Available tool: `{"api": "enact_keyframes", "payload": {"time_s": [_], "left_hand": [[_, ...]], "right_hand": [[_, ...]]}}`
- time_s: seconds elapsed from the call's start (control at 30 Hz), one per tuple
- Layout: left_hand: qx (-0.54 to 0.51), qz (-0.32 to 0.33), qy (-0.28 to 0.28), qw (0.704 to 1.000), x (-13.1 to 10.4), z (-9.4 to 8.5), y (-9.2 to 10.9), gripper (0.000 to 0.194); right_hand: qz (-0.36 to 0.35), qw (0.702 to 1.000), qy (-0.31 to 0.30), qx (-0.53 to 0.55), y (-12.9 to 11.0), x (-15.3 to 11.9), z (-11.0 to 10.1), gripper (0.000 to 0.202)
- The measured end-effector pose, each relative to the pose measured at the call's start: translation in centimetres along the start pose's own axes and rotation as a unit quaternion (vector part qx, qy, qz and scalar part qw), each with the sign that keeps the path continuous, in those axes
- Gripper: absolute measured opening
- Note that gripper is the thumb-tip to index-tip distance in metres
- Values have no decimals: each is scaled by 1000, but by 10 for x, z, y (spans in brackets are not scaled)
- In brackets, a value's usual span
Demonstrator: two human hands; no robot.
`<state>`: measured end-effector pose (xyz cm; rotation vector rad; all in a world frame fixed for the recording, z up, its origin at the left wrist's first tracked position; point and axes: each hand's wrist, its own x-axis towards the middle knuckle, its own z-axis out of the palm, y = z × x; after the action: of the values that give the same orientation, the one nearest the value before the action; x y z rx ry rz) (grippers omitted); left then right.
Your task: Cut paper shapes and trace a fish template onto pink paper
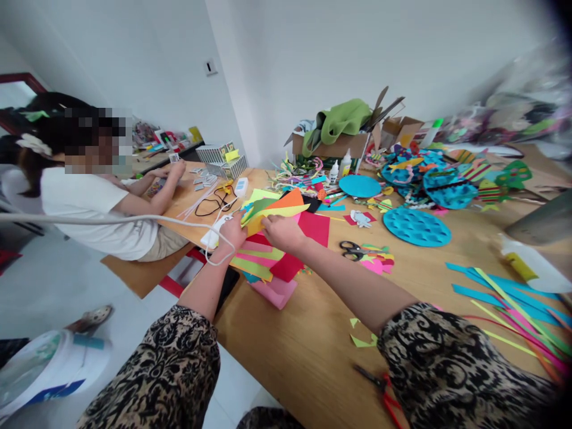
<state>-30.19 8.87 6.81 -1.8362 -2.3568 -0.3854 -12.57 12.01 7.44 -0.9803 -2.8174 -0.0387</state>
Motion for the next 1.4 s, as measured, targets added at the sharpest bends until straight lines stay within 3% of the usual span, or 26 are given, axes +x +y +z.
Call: {"api": "enact_keyframes", "payload": {"time_s": [0.17, 0.5, 0.67, 0.87, 1.03, 1.17, 1.3, 1.4], "left_hand": [[3, 17, 9, 1000, 5, -3, -1, 57], [13, 24, 12, 1000, 2, -5, 2, 56], [13, 32, 16, 999, 4, -7, 3, 57], [7, 41, 20, 999, 4, -5, 3, 57], [14, 46, 12, 999, 2, -6, 6, 57], [34, 47, 3, 998, -2, -7, 9, 56], [30, 57, -5, 998, -11, -5, 7, 58], [-4, 82, -17, 996, -25, 2, 7, 63]], "right_hand": [[-85, 995, -50, -12, -15, -14, 21, 26], [-75, 996, -44, -14, -57, 4, 42, 30], [-52, 997, -52, 1, -43, 9, 34, 24], [1, 997, -73, 36, -27, 0, 7, 33], [32, 981, -162, 99, -50, -42, -8, 51], [-9, 966, -217, 142, -73, -91, -22, 18], [-56, 966, -194, 164, -79, -145, -38, 19], [-52, 981, -112, 148, -79, -186, -44, 16]]}}
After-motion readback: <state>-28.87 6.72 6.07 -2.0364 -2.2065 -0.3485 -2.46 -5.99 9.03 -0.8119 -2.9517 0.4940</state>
